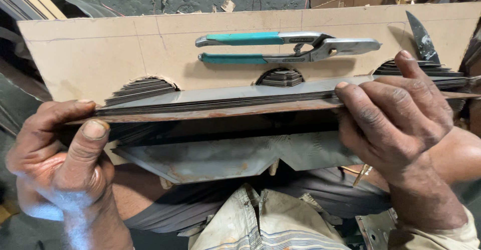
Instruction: The person sits on the floor with a cardboard template board on their lap holding a stack of dark thin sheets. They align, square up and fan through the stack against the template cutouts, repeatedly adjusting the edges and lifting sections of the stack by hand.
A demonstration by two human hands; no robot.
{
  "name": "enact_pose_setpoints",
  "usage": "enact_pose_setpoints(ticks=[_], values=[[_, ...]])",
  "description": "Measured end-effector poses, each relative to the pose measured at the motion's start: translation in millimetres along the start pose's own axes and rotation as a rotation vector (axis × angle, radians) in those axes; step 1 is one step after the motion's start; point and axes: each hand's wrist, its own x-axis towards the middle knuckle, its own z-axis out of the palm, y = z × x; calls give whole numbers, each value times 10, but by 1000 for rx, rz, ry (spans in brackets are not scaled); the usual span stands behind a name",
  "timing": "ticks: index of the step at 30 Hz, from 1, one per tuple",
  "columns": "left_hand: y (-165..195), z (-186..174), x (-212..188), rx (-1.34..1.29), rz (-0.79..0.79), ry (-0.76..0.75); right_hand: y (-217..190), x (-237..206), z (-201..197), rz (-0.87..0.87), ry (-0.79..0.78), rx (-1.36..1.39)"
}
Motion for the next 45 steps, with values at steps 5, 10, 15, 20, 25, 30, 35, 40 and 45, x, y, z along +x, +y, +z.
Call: enact_pose_setpoints(ticks=[5,10,15,20,25,30,35,40,45], values=[[-6,24,-18,-40,-10,20,-19,-96,59,29,30,-68],[-13,29,-27,-46,-11,3,-11,-161,102,68,41,-65],[9,35,-34,-13,-16,10,14,-171,137,87,57,-40],[22,42,-13,16,-25,20,-7,-173,102,122,4,-27],[6,52,-10,-61,-8,32,-13,-182,122,131,4,14],[65,71,-19,-21,-31,52,-6,-203,214,97,25,-41],[181,172,-25,5,-50,108,47,-290,123,179,109,180],[230,281,-8,-112,-97,128,174,-508,-62,109,105,5],[290,387,-12,-66,-106,139,304,-708,20,107,93,42]])
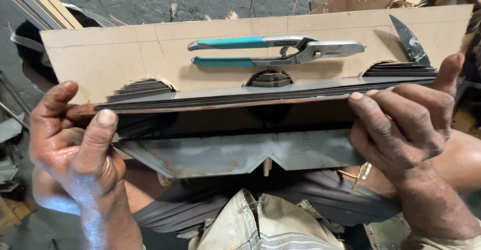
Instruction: The person sits on the floor with a cardboard template board on their lap holding a stack of dark thin sheets. They align, square up and fan through the stack against the template cutouts, repeatedly adjusting the edges and lifting sections of the stack by hand.
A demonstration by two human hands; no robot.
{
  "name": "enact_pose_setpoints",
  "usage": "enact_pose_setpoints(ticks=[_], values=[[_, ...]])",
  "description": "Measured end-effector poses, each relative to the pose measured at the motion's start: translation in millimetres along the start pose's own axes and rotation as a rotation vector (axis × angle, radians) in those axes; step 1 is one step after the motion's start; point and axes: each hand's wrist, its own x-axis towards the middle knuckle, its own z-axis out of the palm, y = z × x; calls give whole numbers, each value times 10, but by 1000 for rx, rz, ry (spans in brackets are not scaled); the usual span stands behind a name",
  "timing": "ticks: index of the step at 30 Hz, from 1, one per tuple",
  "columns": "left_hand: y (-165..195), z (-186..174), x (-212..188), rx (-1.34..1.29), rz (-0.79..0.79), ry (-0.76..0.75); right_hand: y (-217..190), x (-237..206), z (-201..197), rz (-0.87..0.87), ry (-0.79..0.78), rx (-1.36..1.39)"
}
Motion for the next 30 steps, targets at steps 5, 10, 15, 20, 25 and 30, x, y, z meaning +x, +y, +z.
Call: enact_pose_setpoints(ticks=[5,10,15,20,25,30], values=[[14,119,-38,145,20,33,104,-10,26,-47,24,22],[-96,44,50,124,-42,-18,73,26,-43,12,-57,-22],[-205,-101,148,14,-114,-150,67,22,-36,54,-102,-50],[-125,-41,158,173,20,-186,35,72,-54,-27,-54,-105],[89,97,1,651,491,-94,19,104,-205,-22,58,-168],[39,191,-78,996,970,-246,103,-2,-168,61,122,-136]])
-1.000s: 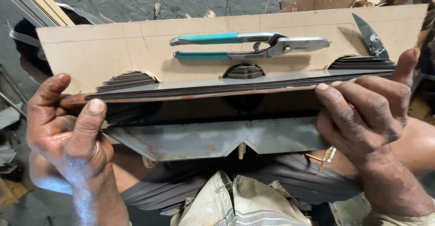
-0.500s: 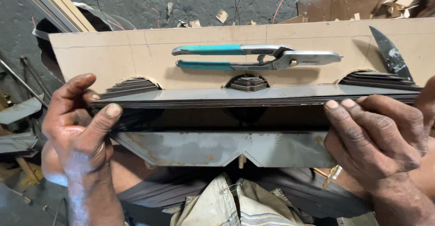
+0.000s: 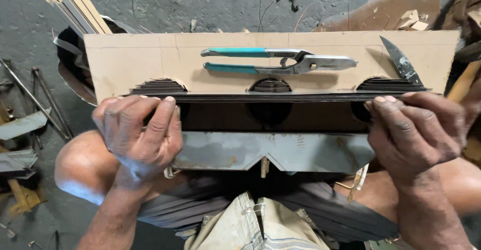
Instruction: The person sits on the floor with a cardboard template board on their lap holding a stack of dark thin sheets. They align, square up and fan through the stack against the template cutouts, repeatedly adjusting the edges and lifting sections of the stack by hand.
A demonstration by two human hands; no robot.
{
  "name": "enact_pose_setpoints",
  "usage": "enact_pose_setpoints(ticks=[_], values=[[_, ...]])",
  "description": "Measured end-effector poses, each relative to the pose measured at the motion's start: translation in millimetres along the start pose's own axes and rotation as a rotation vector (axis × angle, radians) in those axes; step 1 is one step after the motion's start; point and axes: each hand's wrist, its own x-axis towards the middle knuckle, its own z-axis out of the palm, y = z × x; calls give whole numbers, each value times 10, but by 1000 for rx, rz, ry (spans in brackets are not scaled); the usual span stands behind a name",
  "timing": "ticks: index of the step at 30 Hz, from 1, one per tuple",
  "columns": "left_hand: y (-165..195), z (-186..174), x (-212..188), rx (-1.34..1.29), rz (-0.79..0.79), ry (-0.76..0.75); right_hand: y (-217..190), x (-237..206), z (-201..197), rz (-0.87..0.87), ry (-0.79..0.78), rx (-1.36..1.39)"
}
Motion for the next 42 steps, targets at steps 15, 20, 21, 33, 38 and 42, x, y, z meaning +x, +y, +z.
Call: enact_pose_setpoints(ticks=[15,20,21,33,38,42], values=[[78,-13,-12,-86,-65,-42,-77,-164,-18,-26,-30,-14],[371,-254,24,-75,-17,-58,-698,-156,-71,-77,-99,301],[535,-266,0,-135,-15,-70,-791,-150,-44,-98,-154,381],[943,-47,67,-401,84,-563,-877,-70,31,-1,-371,554],[975,-55,152,-422,65,-530,-929,6,-5,19,-470,514],[969,-67,161,-431,61,-523,-1012,67,-16,30,-491,496]])
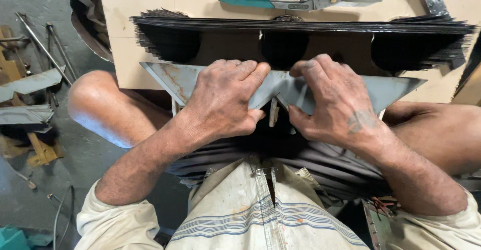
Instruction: The person sits on the floor with a cardboard template board on their lap holding a stack of dark thin sheets. They align, square up and fan through the stack against the template cutouts, repeatedly adjusting the edges and lifting sections of the stack by hand.
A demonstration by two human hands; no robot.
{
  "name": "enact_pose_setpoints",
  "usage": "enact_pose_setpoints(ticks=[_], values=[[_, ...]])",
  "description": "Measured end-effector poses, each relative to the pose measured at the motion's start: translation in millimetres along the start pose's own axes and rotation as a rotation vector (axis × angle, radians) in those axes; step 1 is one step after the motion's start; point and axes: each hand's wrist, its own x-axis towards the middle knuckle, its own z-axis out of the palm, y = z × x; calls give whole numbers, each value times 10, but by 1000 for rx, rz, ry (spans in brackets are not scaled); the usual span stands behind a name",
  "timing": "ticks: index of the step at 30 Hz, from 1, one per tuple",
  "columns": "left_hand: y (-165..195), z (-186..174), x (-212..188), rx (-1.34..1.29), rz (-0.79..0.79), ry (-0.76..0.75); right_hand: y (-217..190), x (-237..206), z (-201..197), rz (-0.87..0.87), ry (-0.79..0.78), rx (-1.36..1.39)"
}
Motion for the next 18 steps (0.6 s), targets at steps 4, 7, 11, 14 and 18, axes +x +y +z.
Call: enact_pose_setpoints(ticks=[4,7,11,14,18], values=[[-33,8,-2,-8,-12,-33,-57,15,34,3,8,-16],[-44,29,-27,-20,-21,-31,-82,-3,106,-29,42,-87],[-38,59,-93,15,41,74,-134,-23,247,-66,155,-173],[-62,50,-113,-7,75,114,-157,-37,246,-136,214,-143],[-78,-2,-88,-130,47,74,-117,-57,55,-58,126,16]])
